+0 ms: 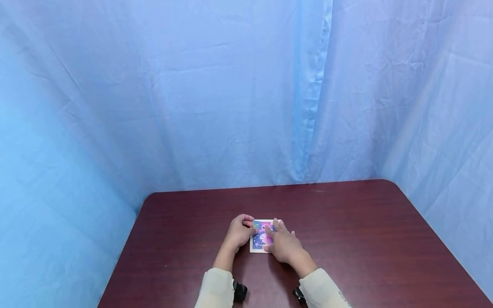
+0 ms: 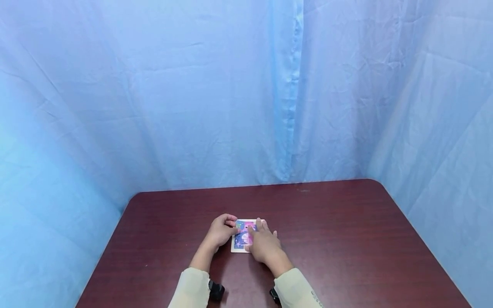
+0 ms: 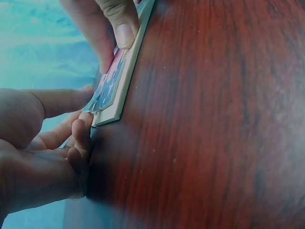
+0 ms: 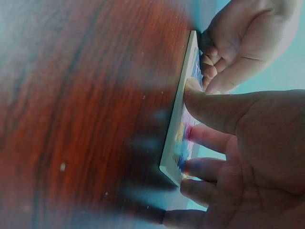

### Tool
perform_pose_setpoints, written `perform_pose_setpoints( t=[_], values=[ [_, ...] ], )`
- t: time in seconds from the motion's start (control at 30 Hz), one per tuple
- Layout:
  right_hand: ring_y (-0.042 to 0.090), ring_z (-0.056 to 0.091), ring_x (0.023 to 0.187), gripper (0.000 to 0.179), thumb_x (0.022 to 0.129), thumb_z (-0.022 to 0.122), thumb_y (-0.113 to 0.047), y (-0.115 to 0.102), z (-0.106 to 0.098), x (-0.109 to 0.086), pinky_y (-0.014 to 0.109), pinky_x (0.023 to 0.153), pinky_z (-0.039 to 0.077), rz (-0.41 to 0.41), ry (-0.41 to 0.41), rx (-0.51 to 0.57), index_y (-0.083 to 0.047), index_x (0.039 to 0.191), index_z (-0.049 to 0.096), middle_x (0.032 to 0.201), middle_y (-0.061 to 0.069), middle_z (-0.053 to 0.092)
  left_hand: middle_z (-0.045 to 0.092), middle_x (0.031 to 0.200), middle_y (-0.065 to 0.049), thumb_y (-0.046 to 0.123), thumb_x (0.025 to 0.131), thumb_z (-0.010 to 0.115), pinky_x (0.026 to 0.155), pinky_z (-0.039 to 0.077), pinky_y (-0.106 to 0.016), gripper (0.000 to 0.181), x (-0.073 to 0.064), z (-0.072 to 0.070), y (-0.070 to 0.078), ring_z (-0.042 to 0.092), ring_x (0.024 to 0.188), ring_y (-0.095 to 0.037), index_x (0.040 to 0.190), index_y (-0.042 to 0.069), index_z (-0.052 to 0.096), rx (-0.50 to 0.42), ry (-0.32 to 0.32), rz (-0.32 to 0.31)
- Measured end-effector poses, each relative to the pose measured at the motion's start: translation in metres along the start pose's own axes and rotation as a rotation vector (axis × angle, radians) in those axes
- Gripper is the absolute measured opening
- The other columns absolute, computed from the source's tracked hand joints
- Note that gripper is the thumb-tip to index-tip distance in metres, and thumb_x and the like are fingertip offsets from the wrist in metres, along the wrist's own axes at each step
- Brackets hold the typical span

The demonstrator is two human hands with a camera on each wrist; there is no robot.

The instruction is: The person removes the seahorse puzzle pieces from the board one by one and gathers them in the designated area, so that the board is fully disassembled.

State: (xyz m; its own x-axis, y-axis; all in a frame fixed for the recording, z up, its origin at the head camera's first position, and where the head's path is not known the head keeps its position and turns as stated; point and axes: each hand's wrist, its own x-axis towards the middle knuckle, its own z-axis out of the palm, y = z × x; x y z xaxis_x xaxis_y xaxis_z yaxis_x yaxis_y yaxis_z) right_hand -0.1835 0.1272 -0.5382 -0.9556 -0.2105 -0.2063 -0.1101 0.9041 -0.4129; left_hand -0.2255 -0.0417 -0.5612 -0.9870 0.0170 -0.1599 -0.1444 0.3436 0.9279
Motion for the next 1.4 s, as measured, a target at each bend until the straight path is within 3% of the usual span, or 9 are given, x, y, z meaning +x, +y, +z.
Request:
perform_pose_setpoints(
  t=[0.3, 0.5, 0.8, 1.03, 1.4],
  values=[
    [0.043, 0.028, 0.161, 0.061, 0.096, 0.076, -0.029, 0.004, -0.005, 0.000, 0.074, 0.119, 0.031, 0.002, 0.003, 0.003, -0.009, 0.151, 0.058, 0.170, 0.025, 0.033, 0.064, 0.083, -0.005, -0.005, 0.085, 0.079, 0.072, 0.050, -0.027, 0.022, 0.000, 0.014, 0.005, 0.056, 0.075, -0.012, 0.105, -0.001, 0.074, 0.129, 0.091, 0.063],
    [0.042, 0.028, 0.161, 0.060, 0.097, 0.075, -0.029, 0.003, -0.006, 0.004, 0.073, 0.119, 0.032, -0.007, 0.010, -0.010, -0.009, 0.151, 0.058, 0.171, 0.024, 0.033, 0.061, 0.078, -0.003, -0.003, 0.083, 0.081, 0.073, 0.047, -0.031, 0.021, 0.000, 0.012, 0.010, 0.053, 0.071, -0.013, 0.101, 0.002, 0.072, 0.214, 0.147, 0.104],
    [0.044, 0.027, 0.161, 0.062, 0.096, 0.076, -0.027, 0.002, -0.003, 0.002, 0.074, 0.119, 0.031, -0.015, -0.002, 0.008, -0.009, 0.152, 0.057, 0.171, 0.025, 0.032, 0.070, 0.082, -0.003, 0.006, 0.087, 0.081, 0.073, 0.049, -0.029, 0.013, -0.005, 0.007, 0.004, 0.060, 0.075, -0.011, 0.099, 0.006, 0.074, 0.139, 0.179, 0.089],
    [0.043, 0.028, 0.161, 0.062, 0.095, 0.077, -0.028, 0.003, -0.003, 0.001, 0.074, 0.119, 0.031, -0.004, 0.013, 0.016, -0.009, 0.151, 0.057, 0.171, 0.024, 0.033, 0.075, 0.085, -0.003, 0.011, 0.090, 0.081, 0.070, 0.050, -0.030, 0.012, -0.012, -0.013, 0.005, 0.063, 0.075, -0.013, 0.101, 0.010, 0.076, 0.123, 0.219, 0.053],
    [0.042, 0.026, 0.162, 0.063, 0.095, 0.077, -0.028, 0.002, 0.002, -0.003, 0.074, 0.121, 0.028, 0.009, 0.009, 0.049, -0.011, 0.152, 0.056, 0.172, 0.022, 0.031, 0.079, 0.090, -0.004, 0.013, 0.090, 0.078, 0.070, 0.051, -0.032, 0.013, -0.021, -0.063, -0.002, 0.068, 0.078, -0.014, 0.103, 0.011, 0.079, 0.262, 0.263, -0.018]
  ],
)
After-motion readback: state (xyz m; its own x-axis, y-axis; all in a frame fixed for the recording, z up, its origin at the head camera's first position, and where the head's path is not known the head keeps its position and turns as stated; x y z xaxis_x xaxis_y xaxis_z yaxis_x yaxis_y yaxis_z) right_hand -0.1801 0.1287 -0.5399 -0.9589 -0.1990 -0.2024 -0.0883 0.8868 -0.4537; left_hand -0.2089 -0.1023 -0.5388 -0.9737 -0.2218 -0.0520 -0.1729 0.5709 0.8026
